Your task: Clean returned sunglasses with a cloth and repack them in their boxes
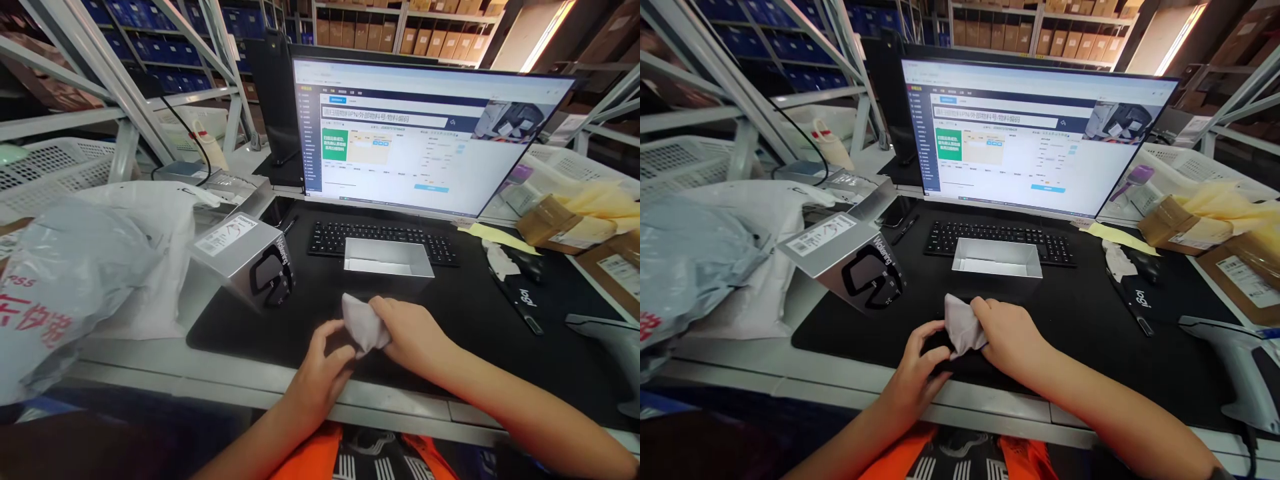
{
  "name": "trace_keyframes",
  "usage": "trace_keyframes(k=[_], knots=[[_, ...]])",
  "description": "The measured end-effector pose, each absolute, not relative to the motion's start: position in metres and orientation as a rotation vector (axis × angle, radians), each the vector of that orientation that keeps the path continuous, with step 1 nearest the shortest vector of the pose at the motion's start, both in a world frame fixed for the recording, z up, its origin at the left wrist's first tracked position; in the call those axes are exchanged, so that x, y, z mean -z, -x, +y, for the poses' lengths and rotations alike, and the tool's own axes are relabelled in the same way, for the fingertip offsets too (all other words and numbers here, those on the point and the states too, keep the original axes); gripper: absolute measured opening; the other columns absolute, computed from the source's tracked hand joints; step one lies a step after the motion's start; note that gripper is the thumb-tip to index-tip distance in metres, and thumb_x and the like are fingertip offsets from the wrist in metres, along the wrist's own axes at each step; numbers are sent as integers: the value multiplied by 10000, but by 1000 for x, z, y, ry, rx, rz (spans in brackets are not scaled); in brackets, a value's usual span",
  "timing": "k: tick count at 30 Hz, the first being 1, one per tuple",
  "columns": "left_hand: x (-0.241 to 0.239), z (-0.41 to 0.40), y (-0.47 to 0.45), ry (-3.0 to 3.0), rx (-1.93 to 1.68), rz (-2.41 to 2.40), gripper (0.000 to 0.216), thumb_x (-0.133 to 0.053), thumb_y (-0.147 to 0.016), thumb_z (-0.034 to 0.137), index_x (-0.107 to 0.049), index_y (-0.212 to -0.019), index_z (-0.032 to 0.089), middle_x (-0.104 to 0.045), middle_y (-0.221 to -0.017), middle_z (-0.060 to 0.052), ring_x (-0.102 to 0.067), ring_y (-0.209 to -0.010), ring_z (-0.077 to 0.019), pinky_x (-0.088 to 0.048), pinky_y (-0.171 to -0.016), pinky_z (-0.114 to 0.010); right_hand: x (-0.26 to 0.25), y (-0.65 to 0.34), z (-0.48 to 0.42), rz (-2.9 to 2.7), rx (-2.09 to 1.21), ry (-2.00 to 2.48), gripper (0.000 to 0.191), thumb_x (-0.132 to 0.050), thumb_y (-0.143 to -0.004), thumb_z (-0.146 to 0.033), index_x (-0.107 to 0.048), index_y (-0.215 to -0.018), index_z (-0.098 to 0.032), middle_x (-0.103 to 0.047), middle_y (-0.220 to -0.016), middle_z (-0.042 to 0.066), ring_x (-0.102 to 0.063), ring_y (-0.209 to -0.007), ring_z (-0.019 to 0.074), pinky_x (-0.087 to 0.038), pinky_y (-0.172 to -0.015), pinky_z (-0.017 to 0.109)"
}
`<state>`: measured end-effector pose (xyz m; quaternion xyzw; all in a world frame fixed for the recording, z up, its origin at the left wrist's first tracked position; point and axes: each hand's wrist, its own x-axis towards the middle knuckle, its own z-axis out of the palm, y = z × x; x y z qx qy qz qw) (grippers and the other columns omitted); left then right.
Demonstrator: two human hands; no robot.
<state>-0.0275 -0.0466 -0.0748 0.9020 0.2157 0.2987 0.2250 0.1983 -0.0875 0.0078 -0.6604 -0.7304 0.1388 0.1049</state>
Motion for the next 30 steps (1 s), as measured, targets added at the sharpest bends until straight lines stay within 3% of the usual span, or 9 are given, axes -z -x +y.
trace_keyframes(k=[4,8,14,17,19,22,25,27,30], knots=[[80,-45,29,-2444,-874,608,368,-586,-925,105,-508,-1256,244,-442,-1329,-123,-467,-1329,-269,-471,-1117,-501,-19,-177,-80,-2331,-339,2367,372,-497,-801,15,-577,-1124,-152,-684,-918,129,-704,-803,299,-458,-599,318],[84,-44,31,-2410,-858,642,435,-624,-919,150,-452,-1314,204,-473,-1293,-144,-526,-1235,-254,-522,-1045,-427,-22,-163,-72,-2482,-417,2246,311,-510,-881,-18,-613,-1148,-139,-698,-950,130,-714,-830,305,-491,-634,338],[76,-40,33,-2528,-946,530,361,-627,-915,143,-488,-1247,155,-528,-1228,-142,-526,-1185,-257,-489,-1032,-395,-7,-200,-68,-2219,-787,1742,535,-770,-706,-65,-649,-1214,-185,-698,-1181,70,-666,-1073,249,-502,-921,303],[72,-39,29,-2581,-912,476,333,-634,-885,123,-519,-1197,152,-552,-1138,-117,-531,-1088,-257,-495,-974,-415,4,-201,-73,-2029,-841,1750,679,-849,-615,-98,-652,-1259,-187,-681,-1259,69,-644,-1138,254,-498,-998,312],[70,-39,25,-2615,-856,443,282,-633,-851,105,-554,-1116,162,-561,-1073,-94,-531,-1019,-255,-498,-937,-440,11,-187,-78,-2044,-674,1875,637,-782,-698,-58,-630,-1310,-153,-658,-1298,119,-626,-1177,287,-491,-1045,388],[68,-40,22,-2640,-807,384,195,-628,-798,71,-559,-949,173,-567,-961,-56,-525,-921,-233,-502,-889,-442,15,-165,-83,-2169,-420,2099,511,-541,-880,-6,-583,-1379,-108,-657,-1264,187,-653,-1105,334,-544,-955,511],[62,-41,19,-2659,-737,458,231,-691,-767,92,-549,-929,173,-584,-944,-50,-528,-903,-237,-509,-862,-442,3,-172,-86,-2258,-541,1978,646,-624,-815,8,-516,-1445,-88,-587,-1385,199,-591,-1234,343,-500,-1060,512],[55,-40,17,-2671,-657,568,292,-771,-745,146,-553,-938,175,-600,-959,-50,-542,-901,-245,-520,-845,-446,-11,-192,-88,-2247,-784,1731,785,-721,-753,-32,-473,-1490,-139,-506,-1497,148,-505,-1357,299,-420,-1166,441],[50,-37,14,-2664,-595,763,423,-889,-684,276,-578,-953,176,-625,-1039,-69,-583,-934,-266,-544,-832,-441,-27,-219,-90,-2188,-967,1591,662,-660,-872,-163,-484,-1497,-293,-495,-1526,40,-504,-1375,238,-409,-1179,413]])
